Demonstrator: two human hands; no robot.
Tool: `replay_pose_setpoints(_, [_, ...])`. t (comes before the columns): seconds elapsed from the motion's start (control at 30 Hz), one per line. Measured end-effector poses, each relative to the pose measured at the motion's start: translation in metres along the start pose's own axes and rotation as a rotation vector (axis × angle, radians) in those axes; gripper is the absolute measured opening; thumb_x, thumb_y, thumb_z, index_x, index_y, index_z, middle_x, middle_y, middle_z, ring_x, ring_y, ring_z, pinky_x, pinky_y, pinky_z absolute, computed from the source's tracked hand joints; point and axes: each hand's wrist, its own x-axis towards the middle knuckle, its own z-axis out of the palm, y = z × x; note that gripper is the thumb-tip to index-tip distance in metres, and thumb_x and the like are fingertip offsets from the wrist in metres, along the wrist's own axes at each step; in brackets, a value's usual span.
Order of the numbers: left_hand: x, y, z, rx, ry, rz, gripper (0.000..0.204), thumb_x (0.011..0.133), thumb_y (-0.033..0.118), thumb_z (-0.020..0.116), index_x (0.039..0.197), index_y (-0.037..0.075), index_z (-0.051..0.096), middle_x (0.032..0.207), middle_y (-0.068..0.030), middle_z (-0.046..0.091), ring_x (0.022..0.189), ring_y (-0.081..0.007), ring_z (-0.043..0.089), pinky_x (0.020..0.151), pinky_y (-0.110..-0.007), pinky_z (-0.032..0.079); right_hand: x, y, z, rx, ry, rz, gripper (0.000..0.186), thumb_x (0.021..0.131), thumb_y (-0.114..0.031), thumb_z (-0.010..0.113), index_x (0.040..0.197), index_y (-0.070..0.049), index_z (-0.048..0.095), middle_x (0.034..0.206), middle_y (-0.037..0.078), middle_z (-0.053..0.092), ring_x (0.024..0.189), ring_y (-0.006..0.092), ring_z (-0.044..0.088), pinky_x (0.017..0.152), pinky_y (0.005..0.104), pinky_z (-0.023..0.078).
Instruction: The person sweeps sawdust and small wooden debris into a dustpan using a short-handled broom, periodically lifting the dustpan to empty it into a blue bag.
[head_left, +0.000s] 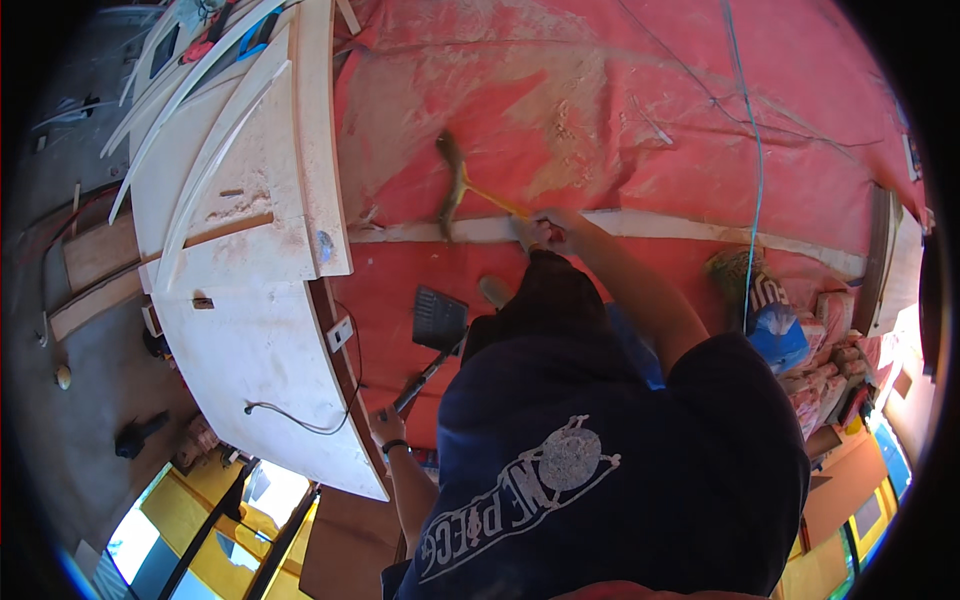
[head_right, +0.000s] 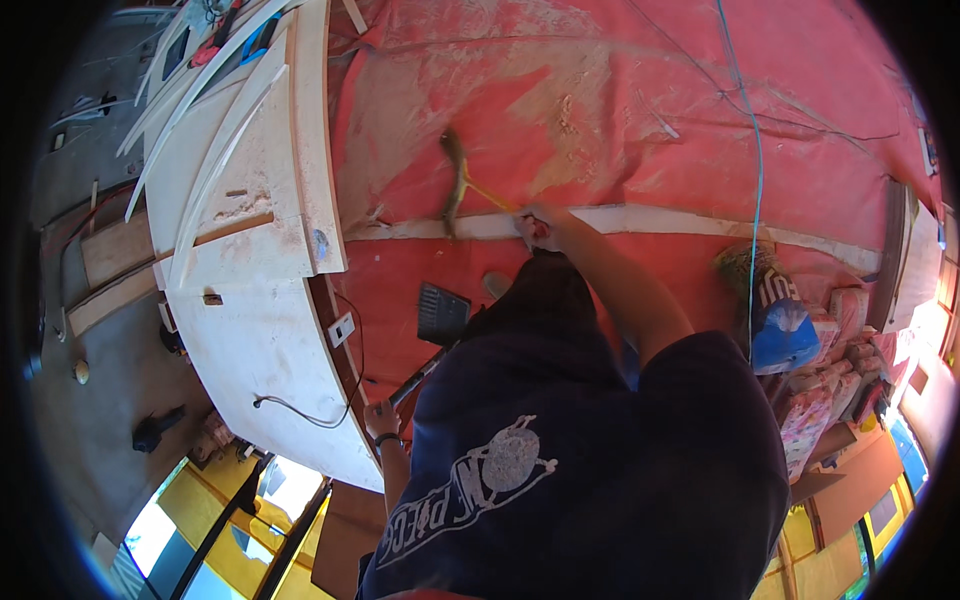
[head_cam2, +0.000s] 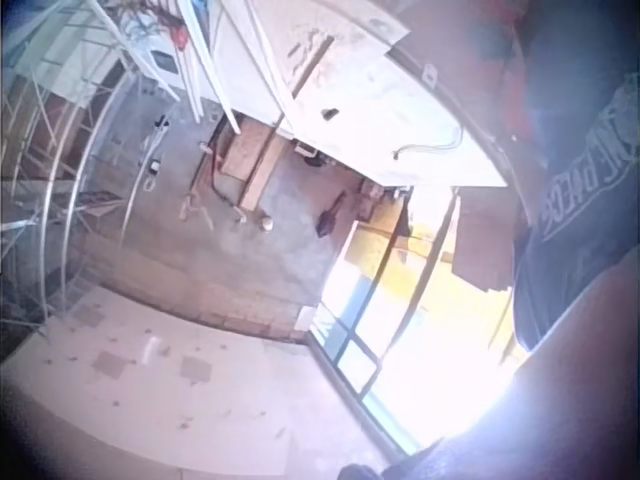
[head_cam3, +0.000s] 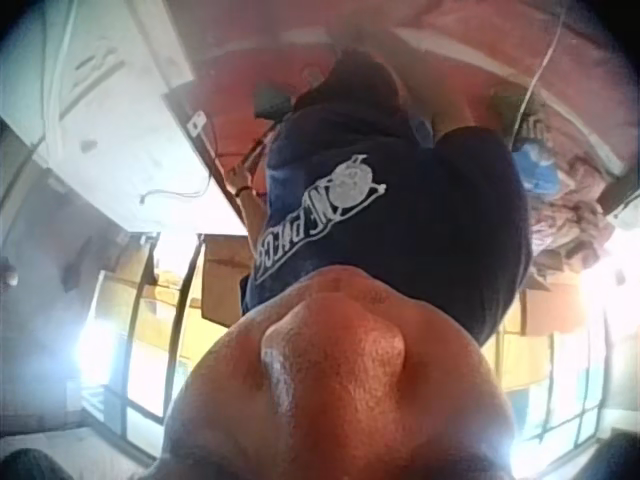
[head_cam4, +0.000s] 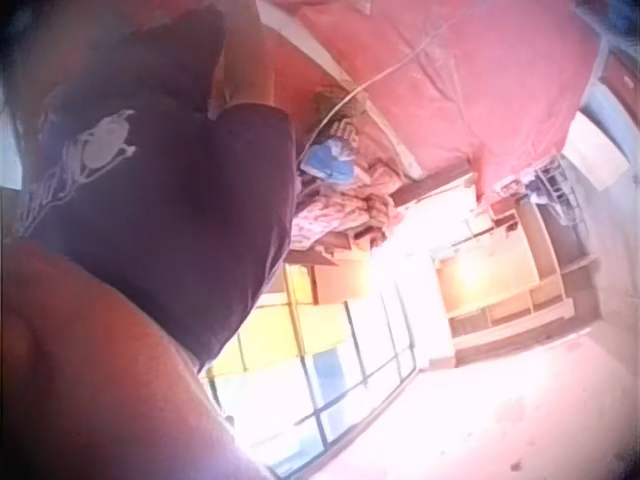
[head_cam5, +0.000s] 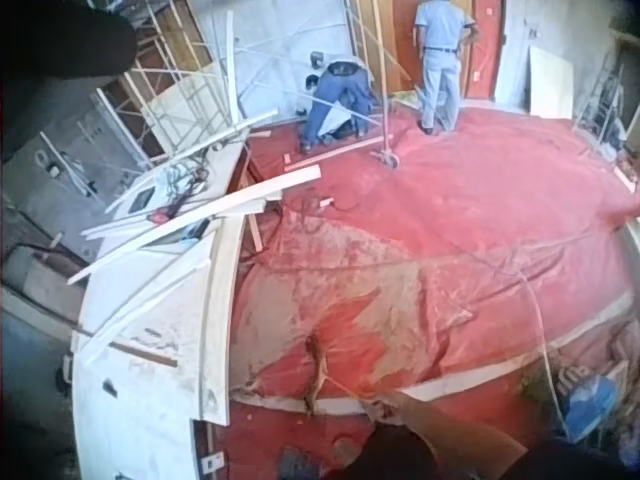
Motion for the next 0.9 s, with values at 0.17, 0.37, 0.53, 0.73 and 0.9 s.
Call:
replay_pose_setpoints(0.17, [-0.027, 0.041, -0.025, -0.145, 0.015, -0.041, 0.025, 0.078, 0.025, 0.065, 0.090, 0.005, 0.057, 0.063, -0.0097, 0.058, 0.043, -0.0180, 0.056, 0.038, -0.029, 0.046, -0.024, -0.030, -0.076, -0.030, 0.122, -0.096, 0.009, 0.086, -0.007, 0.048, 0.085, -0.005, 0.040, 0.057, 0.000, 0.039, 0.041, 0.0046, 0.037, 0.032, 0.0152, 0.030])
replay_pose_setpoints(0.37, [-0.033, 0.041, -0.017, -0.328, -0.011, -0.111, 0.022, 0.081, 0.016, 0.064, 0.093, 0.005, 0.049, 0.061, -0.0078, 0.054, 0.043, -0.0149, 0.052, 0.035, -0.026, 0.042, -0.083, -0.033, -0.061, -0.355, 0.257, -0.297, 0.013, 0.086, -0.006, 0.046, 0.078, -0.007, 0.035, 0.051, 0.001, 0.040, 0.037, 0.0071, 0.040, 0.029, 0.0194, 0.029])
replay_pose_setpoints(0.53, [-0.019, 0.022, -0.001, -0.005, 0.117, -0.019, 0.025, 0.079, 0.024, 0.066, 0.091, 0.005, 0.055, 0.071, -0.0122, 0.060, 0.058, -0.0239, 0.059, 0.050, -0.035, 0.047, -0.090, 0.026, 0.032, -0.476, 0.379, -0.397, 0.048, 0.085, -0.006, 0.048, 0.125, -0.010, 0.021, 0.064, 0.005, 0.044, 0.046, 0.0097, 0.044, 0.036, 0.0240, 0.036])
replay_pose_setpoints(0.73, [-0.013, 0.040, 0.040, 0.254, 0.062, 0.134, 0.031, 0.077, 0.029, 0.067, 0.093, 0.004, 0.059, 0.089, -0.0165, 0.063, 0.082, -0.0341, 0.062, 0.070, -0.043, 0.049, -0.073, 0.037, 0.084, -0.405, 0.097, -0.038, 0.041, 0.084, -0.006, 0.048, 0.120, -0.011, 0.030, 0.067, 0.000, 0.043, 0.047, 0.0056, 0.041, 0.038, 0.0202, 0.036])
replay_pose_setpoints(0.9, [0.027, 0.005, 0.098, 0.339, -0.086, 0.354, 0.034, 0.075, 0.024, 0.069, 0.096, 0.002, 0.055, 0.084, -0.0164, 0.062, 0.079, -0.0292, 0.063, 0.065, -0.040, 0.051, 0.072, 0.055, 0.125, -0.449, -0.253, 0.136, 0.020, 0.082, -0.006, 0.050, 0.100, -0.011, 0.042, 0.054, -0.003, 0.039, 0.038, 0.0048, 0.036, 0.035, 0.0187, 0.030])
